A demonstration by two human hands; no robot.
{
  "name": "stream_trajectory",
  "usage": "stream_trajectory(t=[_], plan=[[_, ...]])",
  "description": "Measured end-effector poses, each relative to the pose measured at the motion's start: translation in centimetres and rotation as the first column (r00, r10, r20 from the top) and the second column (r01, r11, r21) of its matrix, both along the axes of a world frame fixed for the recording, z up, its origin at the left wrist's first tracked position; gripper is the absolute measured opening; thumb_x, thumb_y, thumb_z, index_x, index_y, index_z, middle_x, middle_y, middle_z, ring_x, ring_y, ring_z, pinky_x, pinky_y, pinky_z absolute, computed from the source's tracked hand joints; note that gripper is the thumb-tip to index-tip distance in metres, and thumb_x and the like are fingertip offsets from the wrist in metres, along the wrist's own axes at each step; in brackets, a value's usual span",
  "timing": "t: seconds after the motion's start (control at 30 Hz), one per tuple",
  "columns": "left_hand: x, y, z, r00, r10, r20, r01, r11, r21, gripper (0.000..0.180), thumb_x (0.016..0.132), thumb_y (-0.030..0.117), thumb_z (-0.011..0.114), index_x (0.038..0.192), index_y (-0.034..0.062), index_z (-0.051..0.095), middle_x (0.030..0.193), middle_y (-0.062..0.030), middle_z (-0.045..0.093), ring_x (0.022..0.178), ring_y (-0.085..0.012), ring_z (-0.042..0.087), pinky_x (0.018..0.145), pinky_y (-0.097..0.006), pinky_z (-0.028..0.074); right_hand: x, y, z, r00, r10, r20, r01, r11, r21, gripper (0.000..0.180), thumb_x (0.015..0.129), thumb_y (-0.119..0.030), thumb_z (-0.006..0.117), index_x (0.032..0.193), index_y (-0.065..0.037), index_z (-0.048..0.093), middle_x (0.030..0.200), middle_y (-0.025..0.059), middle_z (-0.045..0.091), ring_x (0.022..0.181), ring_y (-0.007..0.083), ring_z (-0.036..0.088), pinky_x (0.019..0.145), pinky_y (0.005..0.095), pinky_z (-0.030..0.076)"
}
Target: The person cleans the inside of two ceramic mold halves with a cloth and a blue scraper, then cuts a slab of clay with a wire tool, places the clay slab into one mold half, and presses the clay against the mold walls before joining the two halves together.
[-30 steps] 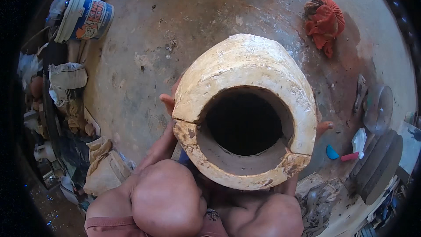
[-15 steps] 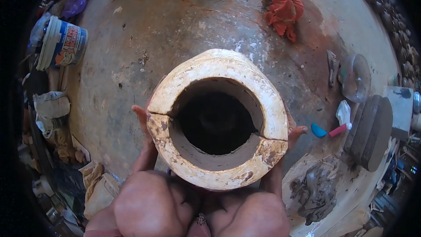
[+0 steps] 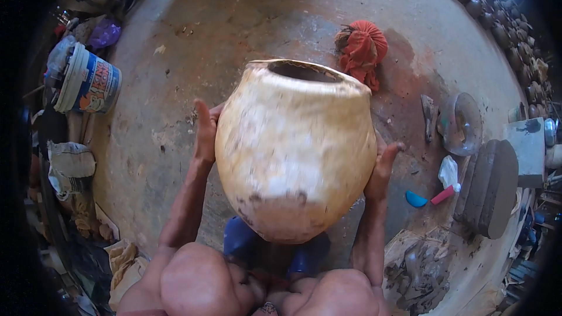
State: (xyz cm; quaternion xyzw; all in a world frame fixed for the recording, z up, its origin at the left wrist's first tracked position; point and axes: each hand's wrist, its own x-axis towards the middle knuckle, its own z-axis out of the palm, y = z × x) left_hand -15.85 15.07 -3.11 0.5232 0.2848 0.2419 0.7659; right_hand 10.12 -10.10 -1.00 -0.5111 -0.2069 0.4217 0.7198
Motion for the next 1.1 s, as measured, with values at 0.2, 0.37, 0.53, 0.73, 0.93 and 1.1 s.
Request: stream_trajectory(t=[0.2, 0.37, 0.53, 0.73, 0.93, 1.1], plan=[[6.3, 4.4, -0.7, 0.995, -0.044, -0.087, 0.05, 0.996, 0.073, 0.106, 0.095, 0.085, 0.03, 0.15, -0.0028, 0.048, 0.143, -0.015, 0.06, 0.126, -0.0193, 0.06, 0.108, -0.034, 0.046, 5.0, 4.9, -3.3, 1.0, -0.008, -0.02, 0.007, 0.999, -0.046, 0.108, 0.095, -0.086, 0.018, 0.143, 0.005, 0.053, 0.131, 0.0123, 0.067, 0.112, 0.0195, 0.066, 0.098, 0.0361, 0.052], [7.8, 5.9, -2.0, 0.984, -0.09, -0.153, 0.094, 0.995, 0.02, 0.099, 0.097, 0.08, 0.035, 0.152, -0.0011, 0.044, 0.144, -0.0145, 0.059, 0.126, -0.0198, 0.059, 0.108, -0.035, 0.046, 8.2, 5.0, -5.9, 0.996, 0.074, -0.04, -0.078, 0.991, -0.109, 0.103, 0.099, -0.081, 0.018, 0.145, 0.004, 0.053, 0.136, 0.0135, 0.066, 0.12, 0.0202, 0.065, 0.103, 0.0354, 0.05], [8.7, 5.5, -1.3, 0.994, -0.112, -0.009, 0.111, 0.993, -0.033, 0.084, 0.104, 0.067, 0.039, 0.153, -0.0012, 0.045, 0.146, -0.015, 0.058, 0.13, -0.0203, 0.057, 0.11, -0.035, 0.045, 6.5, 7.0, -5.1, 0.986, 0.023, -0.166, -0.025, 1.0, -0.012, 0.099, 0.101, -0.078, 0.021, 0.148, 0.005, 0.049, 0.14, 0.0153, 0.062, 0.124, 0.0227, 0.062, 0.107, 0.0357, 0.047], [9.2, 5.8, -2.0, 0.997, -0.002, -0.076, 0.003, 1.0, 0.018, 0.061, 0.105, 0.05, 0.05, 0.138, -0.0012, 0.062, 0.125, -0.0101, 0.068, 0.109, -0.0153, 0.062, 0.096, -0.03, 0.048, 7.6, 7.7, -5.1, 0.99, -0.109, -0.094, 0.111, 0.994, 0.019, 0.092, 0.105, -0.071, 0.027, 0.148, 0.008, 0.048, 0.143, 0.017, 0.06, 0.131, 0.023, 0.058, 0.113, 0.0363, 0.042], [9.0, 6.0, -0.6, 0.992, 0.019, -0.128, -0.023, 0.999, -0.03, 0.061, 0.107, 0.052, 0.049, 0.129, -0.002, 0.066, 0.11, -0.0075, 0.072, 0.094, -0.0127, 0.064, 0.084, -0.027, 0.051, 8.9, 9.2, -5.3, 0.999, -0.02, -0.031, 0.02, 1.0, 0.007, 0.083, 0.107, -0.065, 0.03, 0.141, 0.005, 0.057, 0.137, 0.0136, 0.065, 0.121, 0.0206, 0.063, 0.105, 0.0329, 0.047], [8.7, 5.0, -2.7, 0.998, 0.001, -0.062, -0.01, 0.991, -0.136, 0.07, 0.105, 0.062, 0.044, 0.13, 0.0007, 0.068, 0.109, -0.0095, 0.074, 0.097, -0.0145, 0.068, 0.086, -0.032, 0.055, 13.2, 8.5, -8.3, 0.969, -0.008, 0.248, 0.082, 0.954, -0.289, 0.084, 0.105, -0.068, 0.03, 0.131, 0.003, 0.067, 0.118, 0.0099, 0.075, 0.107, 0.018, 0.069, 0.096, 0.0328, 0.05]])
